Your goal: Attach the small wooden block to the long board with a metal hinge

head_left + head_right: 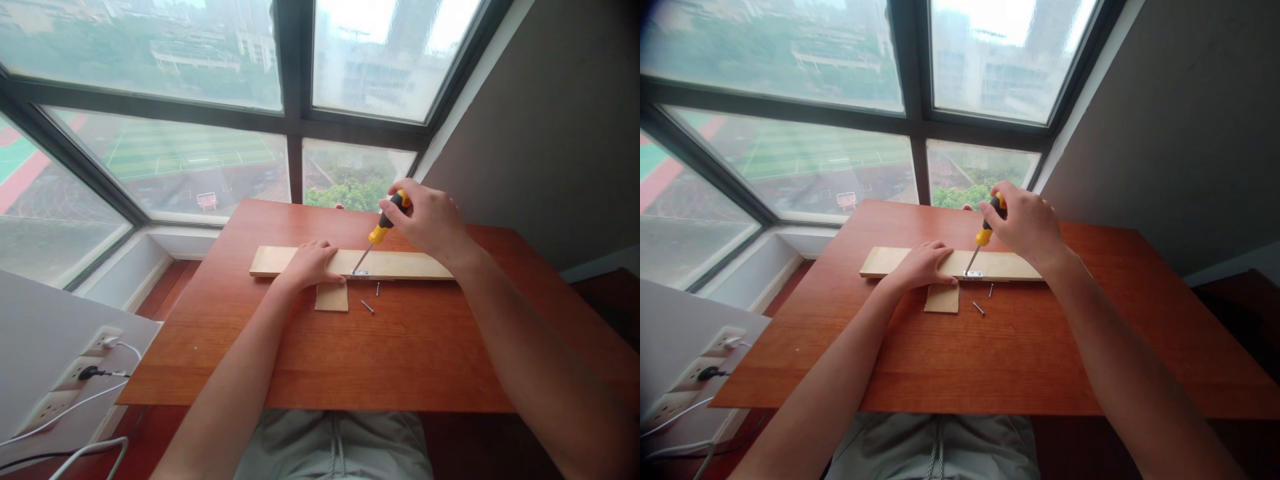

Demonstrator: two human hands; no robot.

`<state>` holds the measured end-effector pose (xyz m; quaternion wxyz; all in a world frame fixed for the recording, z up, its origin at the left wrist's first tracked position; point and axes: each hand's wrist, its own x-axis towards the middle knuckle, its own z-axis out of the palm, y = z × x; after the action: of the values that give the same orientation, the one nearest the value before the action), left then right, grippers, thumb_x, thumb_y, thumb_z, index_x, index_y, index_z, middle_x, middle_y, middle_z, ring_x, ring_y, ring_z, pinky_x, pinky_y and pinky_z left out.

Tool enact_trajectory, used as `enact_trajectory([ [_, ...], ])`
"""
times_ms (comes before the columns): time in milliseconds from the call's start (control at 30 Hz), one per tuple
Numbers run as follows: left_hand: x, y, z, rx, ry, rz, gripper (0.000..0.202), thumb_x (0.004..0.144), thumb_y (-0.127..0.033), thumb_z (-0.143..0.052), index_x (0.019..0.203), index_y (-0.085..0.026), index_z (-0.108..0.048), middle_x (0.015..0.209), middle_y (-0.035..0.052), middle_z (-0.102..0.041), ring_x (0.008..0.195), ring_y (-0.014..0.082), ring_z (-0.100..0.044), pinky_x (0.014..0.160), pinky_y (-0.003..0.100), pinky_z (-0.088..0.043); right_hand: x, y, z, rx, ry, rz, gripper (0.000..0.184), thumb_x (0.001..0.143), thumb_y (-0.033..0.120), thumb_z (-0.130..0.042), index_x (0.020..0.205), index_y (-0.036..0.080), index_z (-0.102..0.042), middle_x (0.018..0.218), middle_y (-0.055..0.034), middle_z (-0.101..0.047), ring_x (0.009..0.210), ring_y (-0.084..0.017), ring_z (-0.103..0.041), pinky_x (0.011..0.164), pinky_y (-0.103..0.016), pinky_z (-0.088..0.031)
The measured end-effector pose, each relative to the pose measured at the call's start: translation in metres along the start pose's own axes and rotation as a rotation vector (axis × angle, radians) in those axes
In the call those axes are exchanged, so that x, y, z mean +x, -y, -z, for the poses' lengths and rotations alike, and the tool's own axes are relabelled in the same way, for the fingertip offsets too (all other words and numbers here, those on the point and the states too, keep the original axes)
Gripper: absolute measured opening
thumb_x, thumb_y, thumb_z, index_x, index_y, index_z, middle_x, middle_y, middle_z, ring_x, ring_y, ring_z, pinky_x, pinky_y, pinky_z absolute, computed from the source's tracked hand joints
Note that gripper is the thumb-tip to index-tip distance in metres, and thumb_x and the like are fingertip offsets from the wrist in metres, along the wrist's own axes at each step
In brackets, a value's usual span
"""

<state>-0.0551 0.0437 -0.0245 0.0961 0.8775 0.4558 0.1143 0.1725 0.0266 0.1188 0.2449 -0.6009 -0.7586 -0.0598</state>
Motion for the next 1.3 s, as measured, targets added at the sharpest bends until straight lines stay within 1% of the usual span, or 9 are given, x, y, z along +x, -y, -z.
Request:
enact_trajectory([
  [167,-0.001,-0.001,0.001,-0.003,0.002,-0.004,0.07,0.072,-0.073,-0.068,0.119,-0.021,-0.064,0.118,0.0109,-0.063,0.107,0.0297,-0.059,0.09,0.036,-0.044,0.001,-0.004,0.003,0.331,0.097,0.045,0.037,0.083,0.024,-0.051,0.118,0.021,-0.063,0.104,-0.007,-0.072,0.084,-0.022,-0.065,0.074,-0.035,-0.049],
  [233,-0.001,-0.001,0.001,-0.009,-0.002,-0.002,0.07,0.072,-0.073,-0.067,0.119,-0.022,-0.064,0.119,0.0109,-0.063,0.108,0.0298,-0.059,0.091,0.037,-0.044,0.001,-0.007,0.002,0.321,0.076,0.04,0.035,0.084,0.028,-0.053,0.117,0.022,-0.064,0.1,-0.007,-0.072,0.082,-0.022,-0.065,0.075,-0.036,-0.049],
  [367,-0.001,0.0,0.001,-0.014,0.004,0.003,0.07,0.072,-0.073,-0.067,0.121,-0.022,-0.064,0.12,0.0111,-0.063,0.109,0.03,-0.059,0.091,0.037,-0.044,-0.001,-0.012,-0.003,0.06,-0.029,0.018,0.034,0.088,0.047,-0.055,0.11,0.024,-0.067,0.091,-0.0079,-0.072,0.076,-0.025,-0.063,0.068,-0.037,-0.045],
  [500,0.0,0.0,0.001,-0.015,0.012,0.005,0.07,0.073,-0.073,-0.067,0.121,-0.022,-0.063,0.121,0.011,-0.063,0.11,0.0302,-0.059,0.091,0.036,-0.044,-0.004,-0.018,-0.004,-0.062,-0.02,-0.053,0.042,0.088,0.058,-0.053,0.106,0.024,-0.068,0.083,-0.0091,-0.071,0.074,-0.028,-0.063,0.063,-0.037,-0.042],
  [667,0.0,-0.001,0.002,-0.002,0.015,0.003,0.069,0.072,-0.071,-0.069,0.121,-0.022,-0.063,0.121,0.011,-0.063,0.109,0.0302,-0.059,0.091,0.036,-0.044,-0.004,-0.023,-0.001,0.257,0.055,0.026,0.041,0.087,0.03,-0.051,0.125,0.018,-0.061,0.11,-0.0105,-0.072,0.088,-0.025,-0.065,0.078,-0.038,-0.049],
  [767,-0.001,0.0,0.002,0.003,0.007,0.001,0.068,0.073,-0.07,-0.069,0.12,-0.022,-0.064,0.119,0.0109,-0.063,0.108,0.0301,-0.059,0.09,0.037,-0.044,-0.003,-0.019,0.003,0.377,0.112,0.075,0.046,0.086,0.029,-0.054,0.13,0.02,-0.058,0.107,-0.008,-0.072,0.085,-0.022,-0.065,0.079,-0.037,-0.05],
  [1033,-0.001,0.0,0.003,0.008,0.005,-0.011,0.068,0.073,-0.07,-0.068,0.12,-0.021,-0.064,0.117,0.011,-0.064,0.107,0.0303,-0.059,0.088,0.037,-0.045,-0.003,0.006,0.001,-0.034,0.013,0.079,0.045,0.089,0.055,-0.055,0.119,0.023,-0.064,0.086,-0.008,-0.07,0.074,-0.026,-0.064,0.067,-0.039,-0.046],
  [1200,-0.001,-0.001,0.003,0.008,0.002,-0.007,0.068,0.074,-0.071,-0.067,0.119,-0.021,-0.064,0.117,0.011,-0.063,0.107,0.0301,-0.06,0.088,0.037,-0.045,-0.002,0.013,0.004,0.237,0.085,0.163,0.043,0.09,0.027,-0.045,0.13,0.019,-0.058,0.12,-0.0132,-0.068,0.097,-0.027,-0.066,0.079,-0.042,-0.052],
  [1300,-0.001,-0.001,0.003,0.008,0.004,-0.008,0.068,0.074,-0.071,-0.067,0.119,-0.021,-0.064,0.117,0.0109,-0.063,0.107,0.03,-0.06,0.088,0.037,-0.045,-0.002,0.015,0.009,0.393,0.173,0.207,0.044,0.089,0.023,-0.045,0.131,0.019,-0.057,0.116,-0.0092,-0.071,0.093,-0.022,-0.067,0.081,-0.038,-0.053],
])
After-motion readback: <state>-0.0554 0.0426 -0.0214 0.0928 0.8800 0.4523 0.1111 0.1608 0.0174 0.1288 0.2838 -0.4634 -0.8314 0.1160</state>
